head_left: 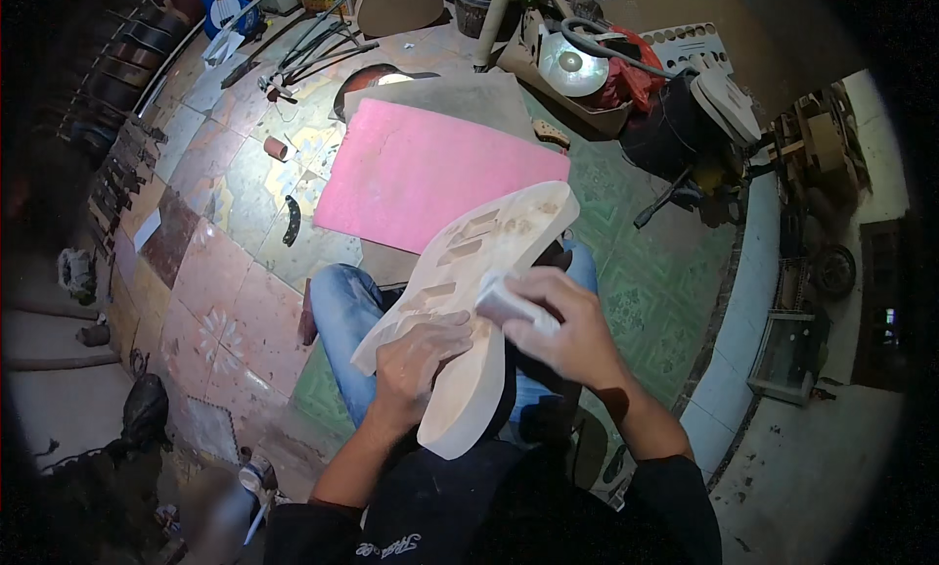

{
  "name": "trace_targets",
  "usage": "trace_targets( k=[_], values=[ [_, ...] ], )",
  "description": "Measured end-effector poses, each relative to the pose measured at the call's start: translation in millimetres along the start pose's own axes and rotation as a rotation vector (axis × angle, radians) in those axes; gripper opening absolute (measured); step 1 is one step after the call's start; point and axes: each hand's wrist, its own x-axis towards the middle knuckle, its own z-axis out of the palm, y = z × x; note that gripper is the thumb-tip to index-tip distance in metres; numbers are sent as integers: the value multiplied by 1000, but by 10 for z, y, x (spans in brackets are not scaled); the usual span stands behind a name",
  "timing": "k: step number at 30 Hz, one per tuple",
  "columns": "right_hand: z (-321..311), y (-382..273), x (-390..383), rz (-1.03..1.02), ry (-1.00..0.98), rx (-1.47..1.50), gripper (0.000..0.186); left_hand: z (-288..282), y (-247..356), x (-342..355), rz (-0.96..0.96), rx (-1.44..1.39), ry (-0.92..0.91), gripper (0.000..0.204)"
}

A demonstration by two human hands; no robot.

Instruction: The person sands the wooden body of an electric guitar by hand. They hold the guitar body and rub a piece of sandpaper along its edges and interior curves.

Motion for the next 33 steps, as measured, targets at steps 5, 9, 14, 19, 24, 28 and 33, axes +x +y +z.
trace_targets(
  k=[5,9,14,19,24,28,33],
  values=[
    [175,-192,-273,-372,39,137,44,4,-30,50,-16,41,84,27],
    [274,169,-79,-84,154,147,46,23,-112,2,17,63,87,29],
    [289,-112,-248,-275,76,236,44,-28,-160,46,-15,20,114,28],
    [330,428,183,-349,292,-158,45,-75,-151,76,-10,-4,132,28],
    [61,740,666,-280,593,-435,40,-59,-199,117,6,-58,183,26],
    [318,519,543,-428,519,-376,36,-139,-282,109,-10,-122,145,29],
    [35,846,867,-270,636,-408,37,-174,-274,241,30,-102,154,30]
  ],
)
